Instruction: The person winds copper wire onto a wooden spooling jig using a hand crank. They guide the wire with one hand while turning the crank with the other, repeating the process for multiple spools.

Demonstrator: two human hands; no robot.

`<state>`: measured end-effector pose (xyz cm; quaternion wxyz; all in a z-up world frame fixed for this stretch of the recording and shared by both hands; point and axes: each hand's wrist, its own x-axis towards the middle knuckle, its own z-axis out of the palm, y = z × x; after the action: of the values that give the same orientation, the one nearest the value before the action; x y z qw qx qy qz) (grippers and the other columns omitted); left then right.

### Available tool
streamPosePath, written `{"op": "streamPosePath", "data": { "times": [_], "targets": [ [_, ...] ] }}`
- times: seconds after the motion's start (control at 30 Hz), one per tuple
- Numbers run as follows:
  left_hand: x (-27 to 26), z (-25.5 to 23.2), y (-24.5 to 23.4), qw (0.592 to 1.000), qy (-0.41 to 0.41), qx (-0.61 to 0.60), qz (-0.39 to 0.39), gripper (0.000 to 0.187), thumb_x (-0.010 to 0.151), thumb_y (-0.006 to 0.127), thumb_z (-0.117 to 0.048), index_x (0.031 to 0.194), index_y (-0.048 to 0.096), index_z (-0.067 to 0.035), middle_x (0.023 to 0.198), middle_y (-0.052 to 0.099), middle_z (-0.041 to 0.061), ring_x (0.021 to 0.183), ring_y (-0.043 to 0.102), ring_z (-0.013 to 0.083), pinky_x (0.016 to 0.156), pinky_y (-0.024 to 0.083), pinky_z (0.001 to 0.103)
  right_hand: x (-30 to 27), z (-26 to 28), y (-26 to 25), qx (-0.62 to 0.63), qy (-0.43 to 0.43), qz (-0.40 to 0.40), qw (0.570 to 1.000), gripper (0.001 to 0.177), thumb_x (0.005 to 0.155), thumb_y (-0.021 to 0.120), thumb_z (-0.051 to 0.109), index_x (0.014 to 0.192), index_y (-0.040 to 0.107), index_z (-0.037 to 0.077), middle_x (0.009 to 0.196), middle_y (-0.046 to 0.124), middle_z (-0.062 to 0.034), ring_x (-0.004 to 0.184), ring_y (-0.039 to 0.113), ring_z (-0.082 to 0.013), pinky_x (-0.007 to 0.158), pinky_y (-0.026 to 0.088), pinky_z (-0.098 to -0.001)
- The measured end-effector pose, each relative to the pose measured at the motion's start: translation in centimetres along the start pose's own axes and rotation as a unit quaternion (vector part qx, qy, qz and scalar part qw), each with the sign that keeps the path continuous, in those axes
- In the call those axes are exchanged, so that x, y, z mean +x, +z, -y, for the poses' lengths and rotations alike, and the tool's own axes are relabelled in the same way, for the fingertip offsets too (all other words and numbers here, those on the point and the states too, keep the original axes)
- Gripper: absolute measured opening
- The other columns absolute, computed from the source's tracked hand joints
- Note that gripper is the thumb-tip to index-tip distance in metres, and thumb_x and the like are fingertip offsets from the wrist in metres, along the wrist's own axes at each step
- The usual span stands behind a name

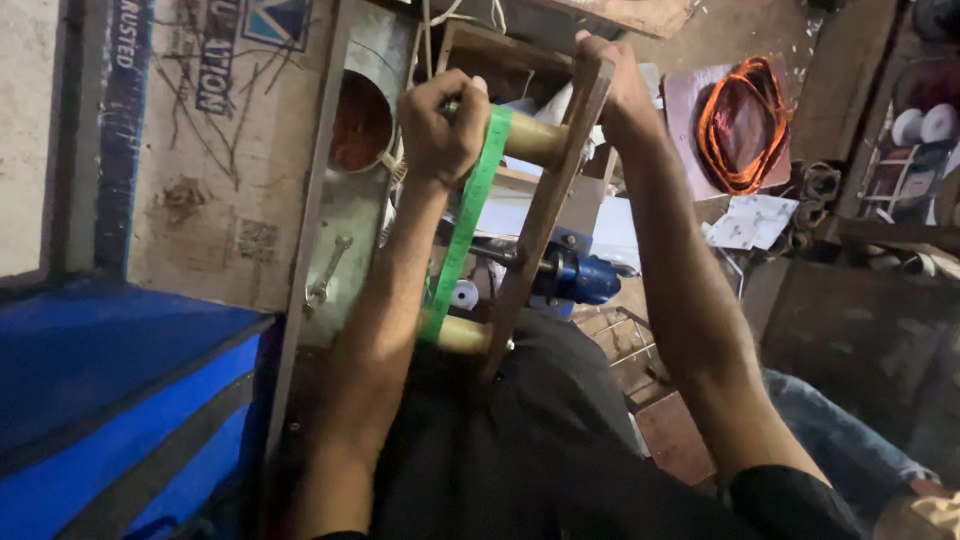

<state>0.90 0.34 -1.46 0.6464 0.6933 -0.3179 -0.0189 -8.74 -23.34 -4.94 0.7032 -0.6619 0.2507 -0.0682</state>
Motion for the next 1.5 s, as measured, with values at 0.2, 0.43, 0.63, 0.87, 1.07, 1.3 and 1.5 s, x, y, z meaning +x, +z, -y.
{"op": "streamPosePath", "data": {
  "times": [0.2,0.43,0.63,0.87,1.07,1.3,1.5],
  "targets": [
    [-0.7,-0.1,-2.7,0.986,-0.032,-0.133,0.092,0.026,0.101,0.059,-0.029,0.113,0.057,-0.006,0.094,0.067,-0.001,0.083,0.07,0.0099,0.071,0.052,0.033,-6.0,0.5,-0.9,-0.097,0.001,-0.193,0.976,0.026,0.102,0.056,0.036,0.092,0.063,0.013,0.078,0.057,-0.0004,0.062,0.055,-0.0105,0.051,0.042,-0.0283],
    [-7.8,-4.1,-11.9,0.966,-0.179,0.079,0.17,0.048,0.1,0.074,-0.041,0.074,0.064,-0.002,0.075,0.061,0.012,0.068,0.056,0.0179,0.07,0.042,0.03,-22.9,-2.7,-10.6,-0.118,0.0,-0.343,0.932,0.031,0.114,0.058,0.032,0.107,0.059,0.002,0.102,0.051,-0.0043,0.082,0.051,-0.0114,0.065,0.045,-0.0302],
    [-14.4,-7.1,-13.3,0.948,-0.085,0.148,0.267,0.04,0.078,0.087,-0.043,0.089,0.082,-0.005,0.096,0.074,0.015,0.08,0.069,0.0216,0.068,0.052,0.031,-33.6,-9.8,-10.2,0.017,0.119,-0.197,0.973,0.027,0.105,0.056,0.018,0.086,0.044,0.003,0.068,0.047,-0.0023,0.06,0.044,-0.0135,0.051,0.035,-0.0317],
    [-13.7,-6.4,-12.3,0.888,-0.241,0.133,0.368,0.047,0.08,0.08,-0.055,0.098,0.083,-0.011,0.102,0.083,0.012,0.087,0.078,0.0209,0.081,0.058,0.036,-33.2,-11.3,1.4,-0.095,0.225,-0.1,0.964,0.026,0.106,0.057,0.031,0.113,0.06,0.006,0.073,0.051,-0.0019,0.058,0.046,-0.0115,0.049,0.037,-0.0284],
    [-15.4,-4.7,-12.1,0.93,-0.147,0.099,0.323,0.049,0.081,0.086,-0.05,0.096,0.083,-0.003,0.12,0.073,0.017,0.111,0.066,0.031,0.094,0.05,0.044,-33.2,-10.4,7.8,-0.278,0.196,0.048,0.939,0.029,0.103,0.056,0.028,0.122,0.061,0.007,0.083,0.064,-0.0054,0.07,0.057,-0.0152,0.062,0.047,-0.0315],
    [-14.8,-3.7,-12.5,0.87,-0.338,-0.051,0.355,0.045,0.076,0.086,-0.045,0.098,0.081,-0.006,0.109,0.075,0.003,0.085,0.064,0.0258,0.068,0.044,0.043,-29.8,-22.8,12.9,0.025,0.113,0.116,0.987,0.041,0.106,0.058,0.023,0.142,0.052,0.004,0.135,0.06,-0.0085,0.121,0.059,-0.017,0.099,0.05,-0.0354],
    [-15.0,-4.0,-12.7,0.9,-0.288,-0.043,0.324,0.041,0.074,0.087,-0.042,0.09,0.082,-0.004,0.103,0.078,0.005,0.1,0.069,0.0181,0.089,0.05,0.032,-27.9,-27.5,23.3,-0.173,-0.038,0.079,0.981,0.026,0.1,0.073,0.026,0.12,0.076,0.011,0.104,0.073,-0.0125,0.095,0.066,-0.0212,0.079,0.054,-0.0415]
  ]
}}
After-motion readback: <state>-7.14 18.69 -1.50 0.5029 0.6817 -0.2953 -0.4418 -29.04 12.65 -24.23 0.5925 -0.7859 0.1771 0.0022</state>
